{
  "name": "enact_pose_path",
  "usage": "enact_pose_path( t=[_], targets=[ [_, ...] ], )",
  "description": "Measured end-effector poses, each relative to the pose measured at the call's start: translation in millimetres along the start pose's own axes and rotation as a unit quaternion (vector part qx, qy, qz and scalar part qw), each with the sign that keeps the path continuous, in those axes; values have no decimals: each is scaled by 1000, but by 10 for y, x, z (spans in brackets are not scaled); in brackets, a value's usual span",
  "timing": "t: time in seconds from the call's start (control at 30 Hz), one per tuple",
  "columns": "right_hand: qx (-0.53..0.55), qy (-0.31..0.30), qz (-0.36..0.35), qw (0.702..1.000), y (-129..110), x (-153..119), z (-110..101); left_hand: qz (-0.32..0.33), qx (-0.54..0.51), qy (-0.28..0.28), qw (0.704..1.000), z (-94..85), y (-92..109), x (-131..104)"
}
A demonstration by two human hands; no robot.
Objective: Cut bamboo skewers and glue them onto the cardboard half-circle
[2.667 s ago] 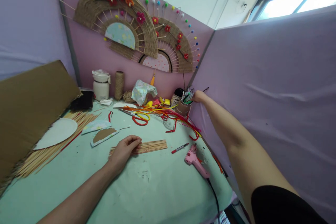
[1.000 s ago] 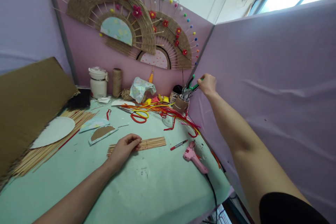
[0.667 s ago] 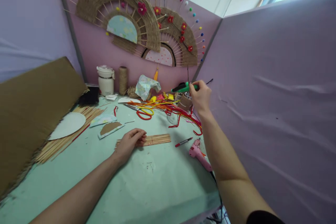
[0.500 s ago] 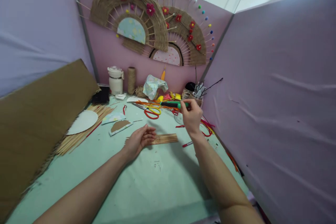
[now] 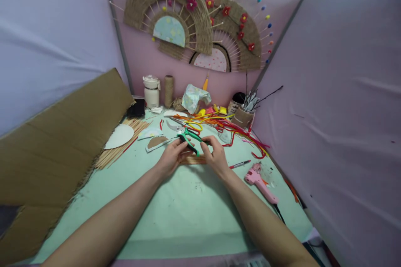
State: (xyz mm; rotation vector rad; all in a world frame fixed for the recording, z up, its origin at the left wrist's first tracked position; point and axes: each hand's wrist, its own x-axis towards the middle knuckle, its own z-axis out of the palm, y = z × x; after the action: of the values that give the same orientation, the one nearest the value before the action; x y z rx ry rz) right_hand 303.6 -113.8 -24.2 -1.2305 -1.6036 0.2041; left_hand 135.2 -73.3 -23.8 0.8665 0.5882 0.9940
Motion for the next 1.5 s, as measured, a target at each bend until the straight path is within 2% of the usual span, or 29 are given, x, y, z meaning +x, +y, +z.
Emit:
enact_pose_path(
  t=[0.07, 0.13, 0.23, 0.37, 0.43, 0.5, 0.53, 0.6, 0.7, 0.8, 0.93, 1.1, 1.5],
  targets=[
    [18, -55, 47, 997, 11, -14, 28, 34, 41, -1, 999, -18, -12, 21],
    [6, -102, 62, 993, 11, -42, 79, 53, 81, -11, 995, -16, -31, 23],
    [-19, -123, 75, 989, -13, -98, 176, 90, 180, -32, 979, 31, -54, -18],
    [34, -96, 156, 983, -90, -137, 241, 152, 386, -9, 910, 126, -23, -122],
    [125, -94, 210, 965, -143, -125, 224, 198, 440, 5, 876, 143, 16, -158],
    [235, -127, 252, 930, -200, -101, 185, 249, 446, 23, 859, 123, 49, -166],
    [299, -154, 271, 902, -225, -89, 162, 269, 441, 39, 856, 102, 59, -159],
    [420, -206, 312, 827, -264, -72, 122, 284, 423, 75, 857, 49, 63, -131],
    [547, -233, 371, 713, -282, -73, 88, 273, 393, 90, 873, -9, 44, -86],
    [573, -247, 397, 674, -261, -95, 96, 276, 390, 67, 876, -11, 32, -76],
    [575, -263, 409, 658, -218, -123, 134, 288, 396, 50, 871, 14, 37, -94],
    [573, -276, 414, 651, -208, -132, 138, 272, 391, 44, 878, 8, 37, -85],
    [567, -275, 408, 661, -202, -144, 140, 263, 394, 56, 879, 21, 34, -97]
  ],
)
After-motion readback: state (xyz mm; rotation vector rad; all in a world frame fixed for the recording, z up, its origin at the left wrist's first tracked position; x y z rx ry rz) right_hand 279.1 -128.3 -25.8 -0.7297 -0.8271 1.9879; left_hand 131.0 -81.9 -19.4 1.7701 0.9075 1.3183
